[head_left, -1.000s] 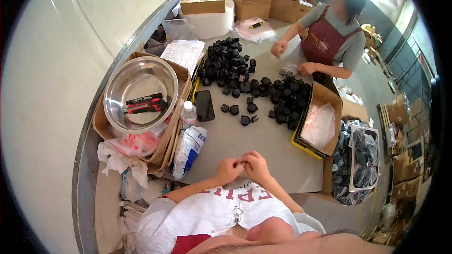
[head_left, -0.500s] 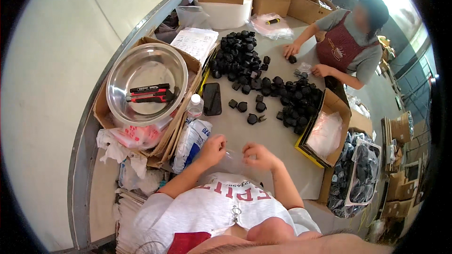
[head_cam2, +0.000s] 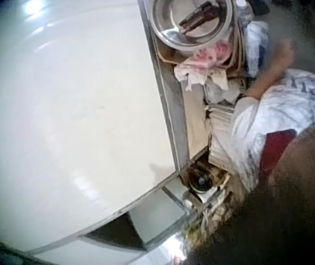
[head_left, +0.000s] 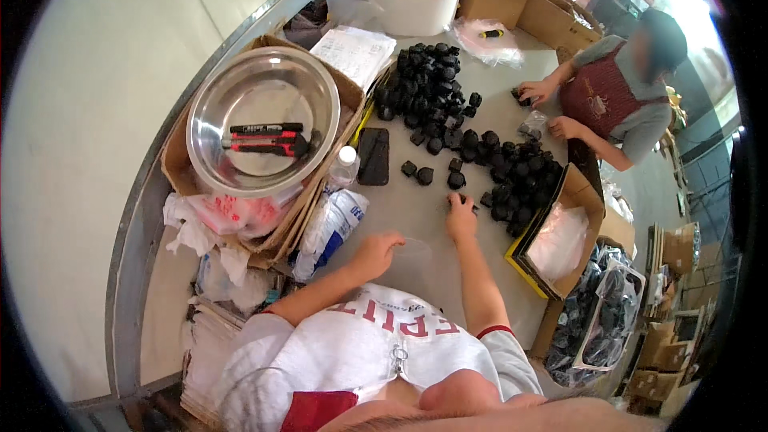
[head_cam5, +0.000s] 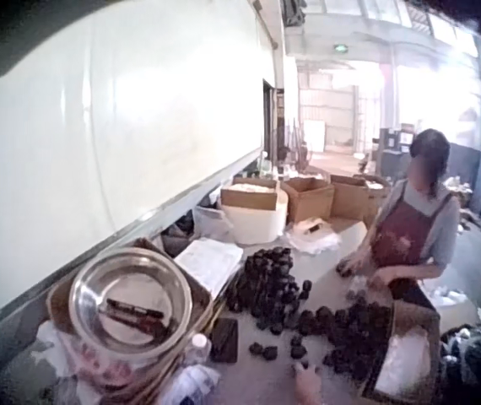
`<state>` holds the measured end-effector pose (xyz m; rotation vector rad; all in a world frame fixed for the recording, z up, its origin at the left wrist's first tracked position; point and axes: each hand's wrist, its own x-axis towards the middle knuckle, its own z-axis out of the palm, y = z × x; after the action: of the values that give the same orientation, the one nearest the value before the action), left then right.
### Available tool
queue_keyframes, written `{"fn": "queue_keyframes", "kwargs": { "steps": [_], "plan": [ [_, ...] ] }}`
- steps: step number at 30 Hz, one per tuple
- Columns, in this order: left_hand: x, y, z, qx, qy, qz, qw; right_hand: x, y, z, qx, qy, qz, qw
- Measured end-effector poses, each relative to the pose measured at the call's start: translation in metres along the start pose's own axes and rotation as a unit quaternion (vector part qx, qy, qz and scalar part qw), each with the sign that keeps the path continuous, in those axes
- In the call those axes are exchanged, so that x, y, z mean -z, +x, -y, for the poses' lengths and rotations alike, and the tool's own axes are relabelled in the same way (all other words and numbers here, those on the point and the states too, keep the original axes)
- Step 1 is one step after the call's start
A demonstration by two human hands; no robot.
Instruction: The person is seen assembling small black hardware components at a workstation.
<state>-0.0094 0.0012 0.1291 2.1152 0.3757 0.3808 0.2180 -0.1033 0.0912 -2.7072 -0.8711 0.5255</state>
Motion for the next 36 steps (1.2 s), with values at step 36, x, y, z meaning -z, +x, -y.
{"fn": "queue_keyframes", "kwargs": {
  "steps": [36],
  "plan": [
    [0.010,0.021,-0.036,0.039,-0.132,0.236,0.962,0.080,-0.118,0.051,0.361,-0.072,0.211,0.906]
  ]
}}
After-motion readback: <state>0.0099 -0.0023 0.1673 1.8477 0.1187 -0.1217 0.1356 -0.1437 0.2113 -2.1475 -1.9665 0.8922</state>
